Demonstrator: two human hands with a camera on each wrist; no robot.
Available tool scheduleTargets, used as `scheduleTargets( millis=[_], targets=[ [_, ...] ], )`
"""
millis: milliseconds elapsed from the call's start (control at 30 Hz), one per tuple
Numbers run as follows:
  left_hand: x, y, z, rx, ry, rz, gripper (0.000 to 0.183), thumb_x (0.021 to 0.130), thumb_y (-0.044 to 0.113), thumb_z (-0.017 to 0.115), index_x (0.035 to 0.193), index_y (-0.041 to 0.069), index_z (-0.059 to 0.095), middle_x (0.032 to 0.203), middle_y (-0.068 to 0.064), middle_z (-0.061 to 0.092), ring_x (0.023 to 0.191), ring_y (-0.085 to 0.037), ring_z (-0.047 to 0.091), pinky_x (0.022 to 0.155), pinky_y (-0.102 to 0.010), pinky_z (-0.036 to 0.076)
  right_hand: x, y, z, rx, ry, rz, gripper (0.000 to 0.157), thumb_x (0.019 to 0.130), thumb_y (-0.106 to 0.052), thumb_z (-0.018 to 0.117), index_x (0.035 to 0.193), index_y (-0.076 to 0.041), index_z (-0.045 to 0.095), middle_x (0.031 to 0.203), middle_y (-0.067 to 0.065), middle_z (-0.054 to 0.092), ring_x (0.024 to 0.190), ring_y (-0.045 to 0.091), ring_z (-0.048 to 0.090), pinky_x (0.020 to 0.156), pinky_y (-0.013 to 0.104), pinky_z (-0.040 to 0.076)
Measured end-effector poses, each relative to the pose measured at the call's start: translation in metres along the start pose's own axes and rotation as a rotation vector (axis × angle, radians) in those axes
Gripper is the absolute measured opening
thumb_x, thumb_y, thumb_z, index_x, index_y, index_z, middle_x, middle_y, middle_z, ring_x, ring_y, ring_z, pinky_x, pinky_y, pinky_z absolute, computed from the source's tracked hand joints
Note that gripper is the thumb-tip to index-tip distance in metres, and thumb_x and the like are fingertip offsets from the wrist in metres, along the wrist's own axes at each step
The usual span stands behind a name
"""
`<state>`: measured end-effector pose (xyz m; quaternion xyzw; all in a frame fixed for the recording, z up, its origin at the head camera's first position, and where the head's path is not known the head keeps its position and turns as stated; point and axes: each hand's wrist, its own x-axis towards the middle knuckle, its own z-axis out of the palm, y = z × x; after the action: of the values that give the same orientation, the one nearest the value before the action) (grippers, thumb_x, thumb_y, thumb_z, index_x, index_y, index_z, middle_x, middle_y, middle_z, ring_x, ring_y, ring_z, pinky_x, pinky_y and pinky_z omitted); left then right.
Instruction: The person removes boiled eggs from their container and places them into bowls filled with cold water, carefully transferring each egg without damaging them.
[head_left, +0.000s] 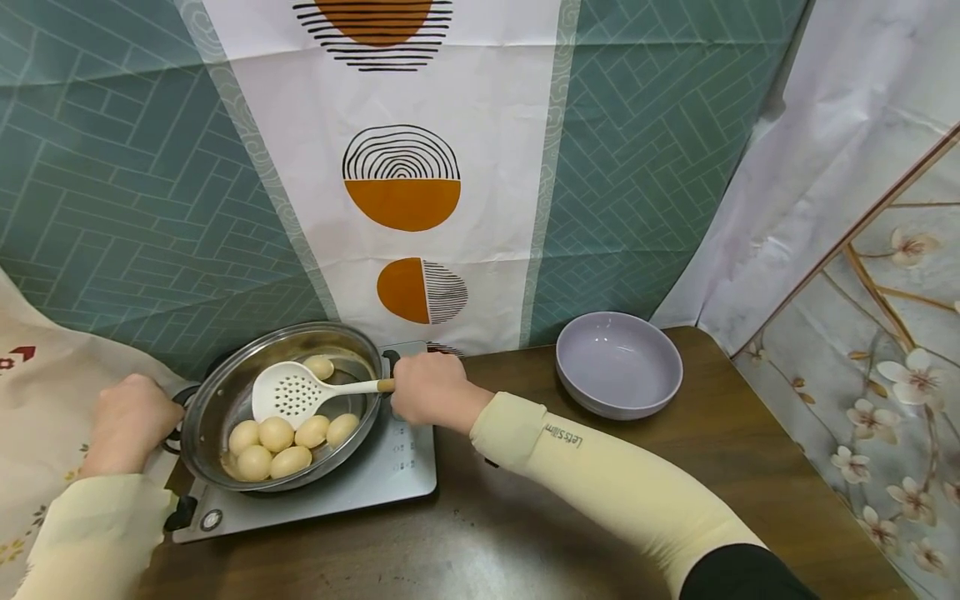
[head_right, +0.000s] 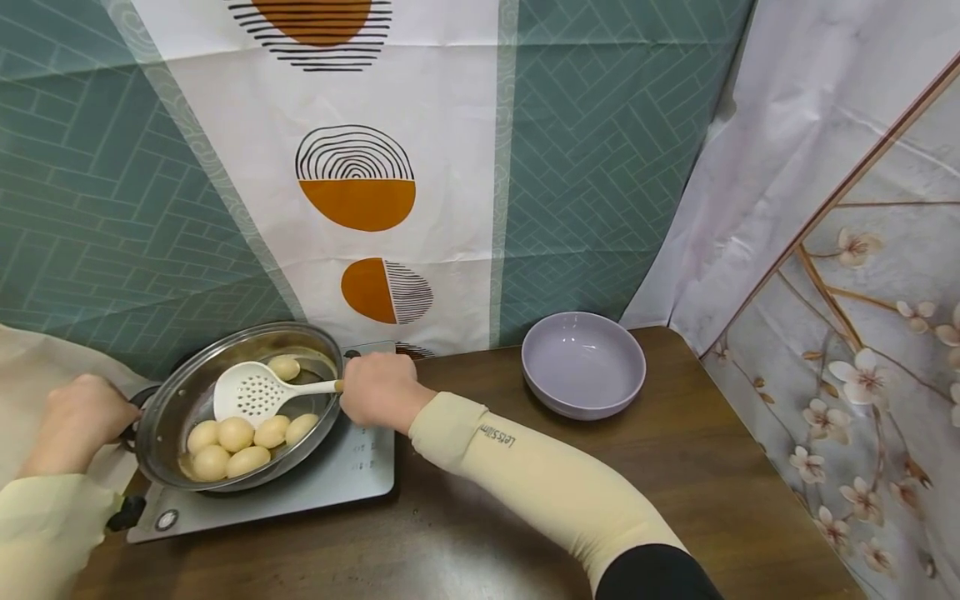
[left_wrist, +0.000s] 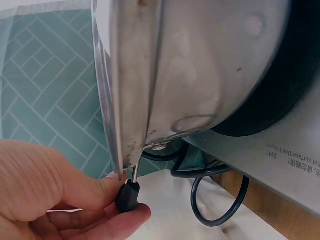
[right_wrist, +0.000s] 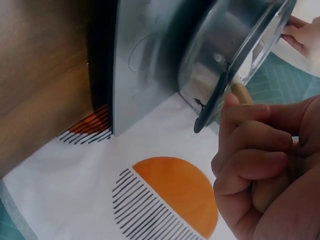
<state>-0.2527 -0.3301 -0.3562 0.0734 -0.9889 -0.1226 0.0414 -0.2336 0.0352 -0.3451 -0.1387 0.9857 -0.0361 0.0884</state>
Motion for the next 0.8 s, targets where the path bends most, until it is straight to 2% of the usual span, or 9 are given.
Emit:
scheduleTargets(
  millis=[133,300,400,600,800],
  targets=[
    [0.000,0.000,0.002,0.008,0.007,0.001,0.019,0.068,0.009,0.056,0.053,-0.001,0.058,0.055,-0.014,0.052,0.052,-0.029,0.044,0.043,-0.033,0.033,-0.002,0.004,-0.004,-0.001,-0.011,-0.023,0.019,0.087,-0.038,0.056,0.078,-0.022,0.060,0.061,-0.005,0.054,0.048,0.013,0.047,0.040,0.028,0.036],
    [0.003,-0.003,0.002,0.012,-0.011,-0.010,0.019,0.069,0.010,0.056,0.055,-0.003,0.058,0.057,-0.017,0.053,0.053,-0.031,0.045,0.043,-0.033,0.034,-0.006,0.010,-0.014,-0.144,0.046,-0.115,0.022,0.087,-0.040,0.055,0.076,-0.022,0.060,0.064,-0.006,0.055,0.054,0.014,0.052,0.043,0.030,0.041],
    [0.003,-0.002,0.001,0.013,-0.011,-0.017,0.019,0.069,0.010,0.057,0.057,-0.004,0.059,0.059,-0.019,0.053,0.054,-0.032,0.045,0.043,-0.034,0.034,-0.008,0.012,-0.019,-0.176,0.042,-0.135,0.018,0.086,-0.037,0.056,0.076,-0.022,0.059,0.064,-0.006,0.055,0.055,0.014,0.051,0.044,0.031,0.041],
    [0.000,-0.001,0.001,0.009,-0.003,-0.008,0.019,0.069,0.010,0.057,0.052,0.000,0.057,0.057,-0.016,0.052,0.054,-0.030,0.044,0.043,-0.033,0.033,-0.007,0.013,-0.022,-0.079,-0.019,-0.092,0.018,0.085,-0.034,0.055,0.071,-0.023,0.060,0.065,-0.005,0.055,0.056,0.014,0.051,0.045,0.031,0.040],
    [0.000,-0.001,0.001,0.008,-0.012,-0.029,0.019,0.069,0.010,0.058,0.053,0.000,0.057,0.058,-0.016,0.052,0.055,-0.031,0.044,0.044,-0.033,0.034,-0.005,0.019,-0.024,0.031,-0.069,-0.032,0.021,0.088,-0.033,0.050,0.073,-0.023,0.061,0.064,-0.005,0.053,0.054,0.014,0.048,0.047,0.031,0.038]
  ],
)
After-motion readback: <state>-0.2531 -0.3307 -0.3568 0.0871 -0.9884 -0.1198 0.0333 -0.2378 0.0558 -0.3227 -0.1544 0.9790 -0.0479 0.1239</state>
